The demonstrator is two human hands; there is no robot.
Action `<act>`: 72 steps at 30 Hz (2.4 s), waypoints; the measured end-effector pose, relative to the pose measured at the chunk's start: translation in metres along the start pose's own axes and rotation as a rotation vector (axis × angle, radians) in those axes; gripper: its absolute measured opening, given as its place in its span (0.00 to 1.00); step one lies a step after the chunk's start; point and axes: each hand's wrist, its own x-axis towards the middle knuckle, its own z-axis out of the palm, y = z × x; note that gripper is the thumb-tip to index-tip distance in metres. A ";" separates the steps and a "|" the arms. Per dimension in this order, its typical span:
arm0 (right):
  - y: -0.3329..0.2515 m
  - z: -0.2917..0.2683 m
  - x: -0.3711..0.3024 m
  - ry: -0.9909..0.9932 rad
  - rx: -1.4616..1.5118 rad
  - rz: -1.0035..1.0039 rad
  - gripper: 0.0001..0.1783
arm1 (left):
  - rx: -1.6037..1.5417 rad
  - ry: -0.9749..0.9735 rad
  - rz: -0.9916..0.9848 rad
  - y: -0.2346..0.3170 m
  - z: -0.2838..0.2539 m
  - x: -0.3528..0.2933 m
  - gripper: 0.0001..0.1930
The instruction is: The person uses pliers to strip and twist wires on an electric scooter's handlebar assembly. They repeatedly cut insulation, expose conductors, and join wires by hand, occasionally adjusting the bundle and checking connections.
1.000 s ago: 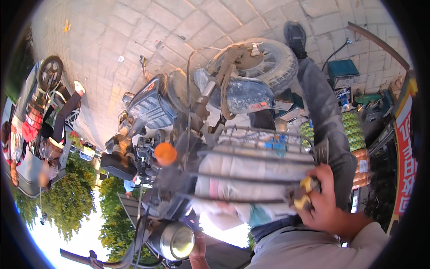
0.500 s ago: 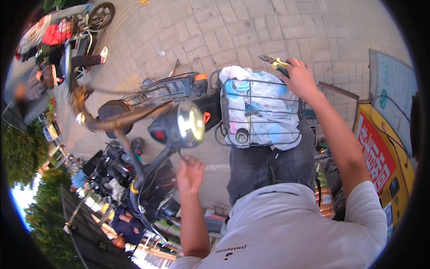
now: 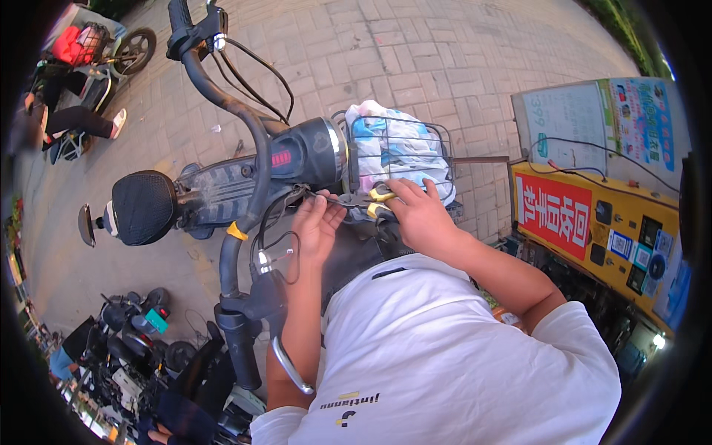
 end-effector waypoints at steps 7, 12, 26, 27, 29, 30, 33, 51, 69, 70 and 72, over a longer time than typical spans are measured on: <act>-0.021 0.005 -0.001 0.000 -0.321 -0.003 0.13 | 0.115 0.034 -0.011 0.005 -0.001 -0.002 0.07; -0.026 0.014 -0.002 0.018 -0.375 0.040 0.13 | 0.168 0.102 0.008 0.003 0.005 -0.001 0.07; -0.036 0.027 -0.004 0.016 -0.418 0.086 0.11 | 0.219 0.198 0.037 0.004 0.021 -0.006 0.08; -0.035 0.028 -0.005 0.034 -0.417 0.073 0.11 | 0.215 0.198 0.038 0.003 0.021 -0.006 0.08; -0.033 0.027 -0.006 0.035 -0.411 0.060 0.10 | 0.205 0.198 0.039 0.003 0.020 -0.004 0.08; -0.032 0.027 -0.006 0.018 -0.407 0.059 0.10 | 0.203 0.192 0.042 0.003 0.020 -0.004 0.08; -0.029 0.026 -0.007 -0.022 -0.372 0.063 0.10 | 0.195 0.176 0.046 0.004 0.020 -0.004 0.08; -0.016 -0.002 0.006 -0.394 1.165 0.474 0.13 | 0.164 0.004 0.032 0.006 0.001 -0.001 0.09; -0.030 0.018 -0.017 0.061 -0.282 0.111 0.14 | 0.207 0.114 0.069 0.003 0.013 -0.004 0.11; -0.031 0.017 -0.015 0.060 -0.300 0.101 0.14 | 0.209 0.119 0.070 0.004 0.016 -0.005 0.11; -0.031 0.018 -0.013 0.066 -0.330 0.087 0.13 | 0.221 0.124 0.078 0.004 0.018 -0.006 0.11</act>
